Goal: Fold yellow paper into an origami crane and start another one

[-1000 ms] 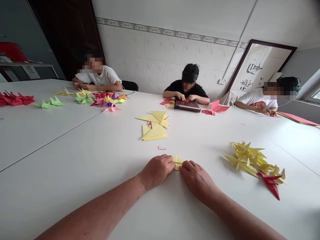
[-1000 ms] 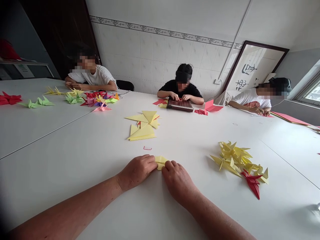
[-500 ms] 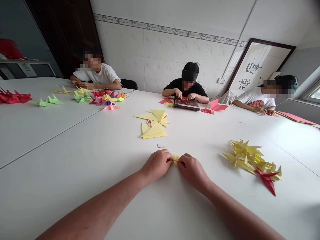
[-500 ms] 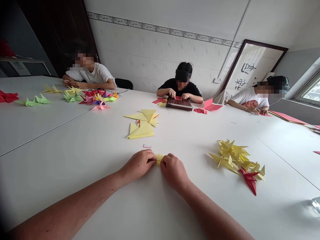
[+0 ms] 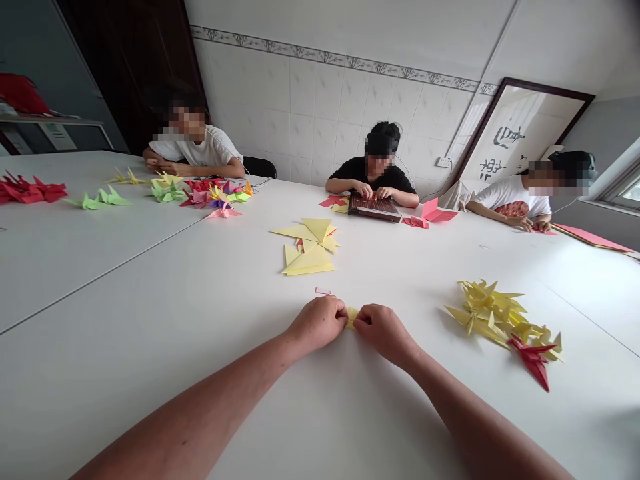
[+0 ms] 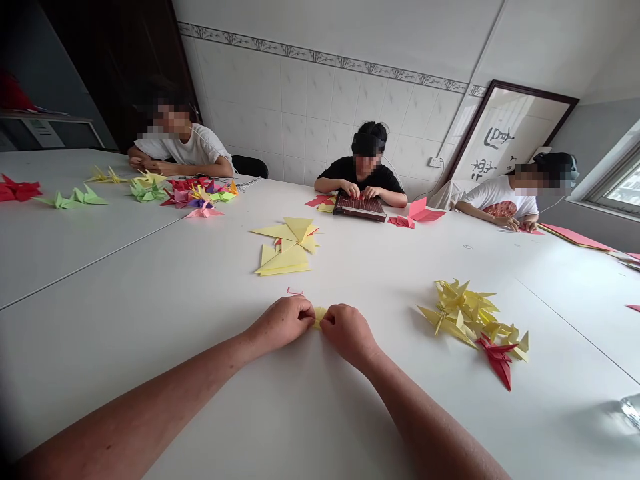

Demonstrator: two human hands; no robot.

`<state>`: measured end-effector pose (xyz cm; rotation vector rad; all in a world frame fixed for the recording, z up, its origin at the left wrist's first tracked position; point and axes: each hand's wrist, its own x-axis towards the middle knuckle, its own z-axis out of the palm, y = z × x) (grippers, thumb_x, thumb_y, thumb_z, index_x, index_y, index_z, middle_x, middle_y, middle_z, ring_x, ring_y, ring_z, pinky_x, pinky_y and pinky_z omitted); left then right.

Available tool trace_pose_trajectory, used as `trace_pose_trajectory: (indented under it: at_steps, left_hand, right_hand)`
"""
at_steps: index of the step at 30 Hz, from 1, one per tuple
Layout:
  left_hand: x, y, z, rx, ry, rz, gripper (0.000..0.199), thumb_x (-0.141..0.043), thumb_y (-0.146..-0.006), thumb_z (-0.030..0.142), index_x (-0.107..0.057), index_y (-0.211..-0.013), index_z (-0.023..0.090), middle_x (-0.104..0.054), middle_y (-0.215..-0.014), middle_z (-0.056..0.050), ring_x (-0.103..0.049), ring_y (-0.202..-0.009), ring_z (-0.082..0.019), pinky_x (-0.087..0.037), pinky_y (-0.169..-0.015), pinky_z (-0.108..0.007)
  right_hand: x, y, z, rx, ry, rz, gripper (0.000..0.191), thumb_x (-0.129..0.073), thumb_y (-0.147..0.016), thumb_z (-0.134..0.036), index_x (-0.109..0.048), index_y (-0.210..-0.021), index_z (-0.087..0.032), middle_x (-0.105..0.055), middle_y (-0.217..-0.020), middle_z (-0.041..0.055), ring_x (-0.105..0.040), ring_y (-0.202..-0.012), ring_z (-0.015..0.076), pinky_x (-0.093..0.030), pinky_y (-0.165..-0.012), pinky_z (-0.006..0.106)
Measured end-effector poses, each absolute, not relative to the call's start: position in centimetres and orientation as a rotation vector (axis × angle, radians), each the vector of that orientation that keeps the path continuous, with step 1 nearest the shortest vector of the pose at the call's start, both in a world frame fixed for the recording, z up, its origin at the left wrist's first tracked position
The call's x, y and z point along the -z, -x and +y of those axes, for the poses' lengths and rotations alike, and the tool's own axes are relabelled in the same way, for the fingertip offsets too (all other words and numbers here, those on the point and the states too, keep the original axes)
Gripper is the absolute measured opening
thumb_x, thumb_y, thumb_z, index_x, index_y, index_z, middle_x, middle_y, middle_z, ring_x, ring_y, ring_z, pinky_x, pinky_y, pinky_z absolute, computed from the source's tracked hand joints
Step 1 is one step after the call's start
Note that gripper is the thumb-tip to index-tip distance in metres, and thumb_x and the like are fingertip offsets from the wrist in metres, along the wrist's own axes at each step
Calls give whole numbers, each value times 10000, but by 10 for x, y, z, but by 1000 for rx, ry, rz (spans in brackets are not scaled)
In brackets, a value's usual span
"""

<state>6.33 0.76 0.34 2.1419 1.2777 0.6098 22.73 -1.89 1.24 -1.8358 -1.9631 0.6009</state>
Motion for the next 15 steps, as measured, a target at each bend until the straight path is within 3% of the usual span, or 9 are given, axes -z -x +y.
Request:
trace_pose_trajectory:
  at_steps: [10, 15]
  left_hand:
    - [-6, -66, 6, -637, -2167, 1300, 183, -415, -663, 116, -317, -528, 191, -321, -510, 66, -280, -463, -79, -341, -531, -244]
    - [-6, -65, 5, -635, -2127, 1323, 131, -439, -680, 126, -401, -576, 195, -448, -565, 46, -419, -526, -103, -330, -499, -223]
  right_hand:
    - [-10, -222, -20, -467, 1879, -1978, 173, -423, -729, -121, -383, -577, -193, -497, -626, -25, -359, -536, 101, -218, -479, 231]
    - [-10, -221, -21, -441, 1886, -2001, 184, -423, -744, -112, -374, -587, -194, -516, -654, -26, -372, -538, 100, -219, -487, 229]
